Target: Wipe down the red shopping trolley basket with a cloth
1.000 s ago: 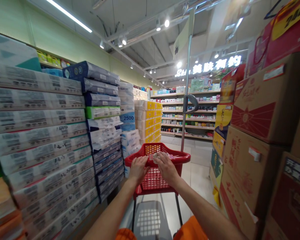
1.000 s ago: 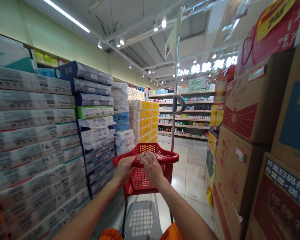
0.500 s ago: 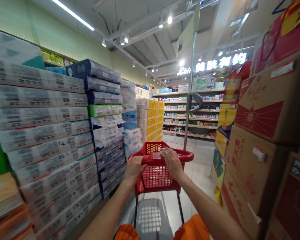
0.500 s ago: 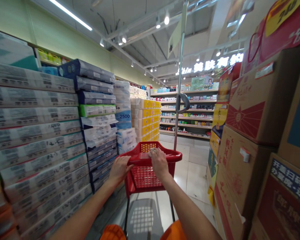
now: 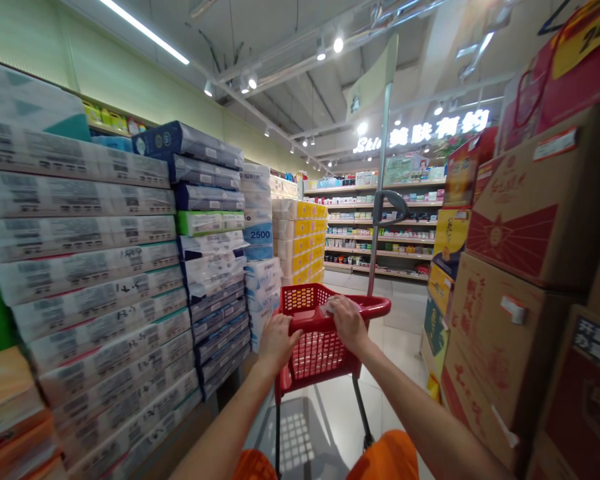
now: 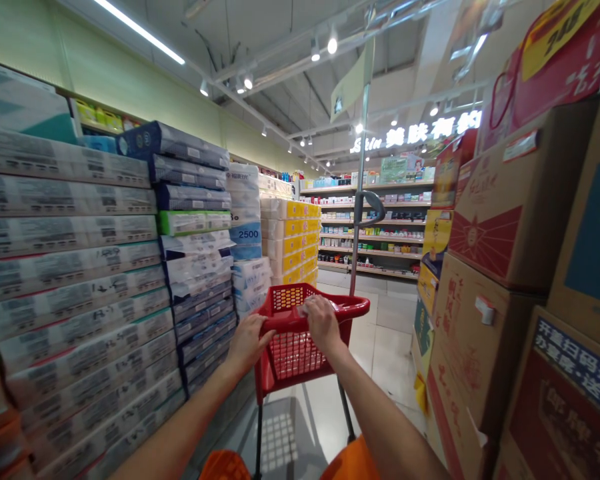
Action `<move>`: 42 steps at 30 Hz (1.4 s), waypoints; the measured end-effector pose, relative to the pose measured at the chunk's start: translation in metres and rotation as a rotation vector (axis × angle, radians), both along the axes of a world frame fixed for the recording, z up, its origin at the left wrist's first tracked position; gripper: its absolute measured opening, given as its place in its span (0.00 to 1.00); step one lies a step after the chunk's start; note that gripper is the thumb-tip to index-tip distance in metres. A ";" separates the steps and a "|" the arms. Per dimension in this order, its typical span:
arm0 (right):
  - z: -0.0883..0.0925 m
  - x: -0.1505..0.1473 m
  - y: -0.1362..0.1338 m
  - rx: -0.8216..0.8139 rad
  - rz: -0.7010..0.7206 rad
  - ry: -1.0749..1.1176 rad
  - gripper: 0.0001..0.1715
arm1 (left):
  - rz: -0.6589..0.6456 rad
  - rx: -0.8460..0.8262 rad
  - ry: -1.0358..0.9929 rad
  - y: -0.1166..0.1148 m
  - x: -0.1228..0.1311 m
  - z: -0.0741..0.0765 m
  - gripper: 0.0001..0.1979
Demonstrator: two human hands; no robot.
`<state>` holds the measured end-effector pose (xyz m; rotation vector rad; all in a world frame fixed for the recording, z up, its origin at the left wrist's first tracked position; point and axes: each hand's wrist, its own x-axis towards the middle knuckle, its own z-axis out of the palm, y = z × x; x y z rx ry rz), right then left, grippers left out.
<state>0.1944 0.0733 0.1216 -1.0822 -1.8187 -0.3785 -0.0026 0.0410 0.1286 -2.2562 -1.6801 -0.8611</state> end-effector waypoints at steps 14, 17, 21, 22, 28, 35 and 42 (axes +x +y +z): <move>-0.004 0.068 0.009 -0.020 0.048 0.041 0.16 | -0.344 -0.126 -0.026 -0.032 0.054 0.008 0.19; -0.004 0.078 0.010 -0.034 0.023 0.114 0.16 | -0.254 -0.253 -0.119 -0.021 0.054 -0.006 0.26; -0.006 0.062 -0.012 -0.056 0.102 0.137 0.15 | -0.166 -0.318 -0.059 -0.012 0.063 -0.021 0.28; -0.007 0.057 -0.019 -0.062 0.138 0.123 0.15 | -0.160 -0.296 -0.048 -0.012 0.067 -0.023 0.28; -0.008 0.063 -0.041 -0.054 0.149 0.091 0.16 | -0.225 -0.231 -0.033 -0.006 0.075 -0.024 0.27; 0.000 0.041 -0.048 -0.129 -0.132 -0.085 0.16 | -0.059 -0.514 -0.006 0.008 0.066 -0.039 0.38; 0.011 0.043 -0.049 -0.230 -0.327 -0.210 0.16 | -0.033 -0.528 0.029 0.010 0.065 -0.034 0.36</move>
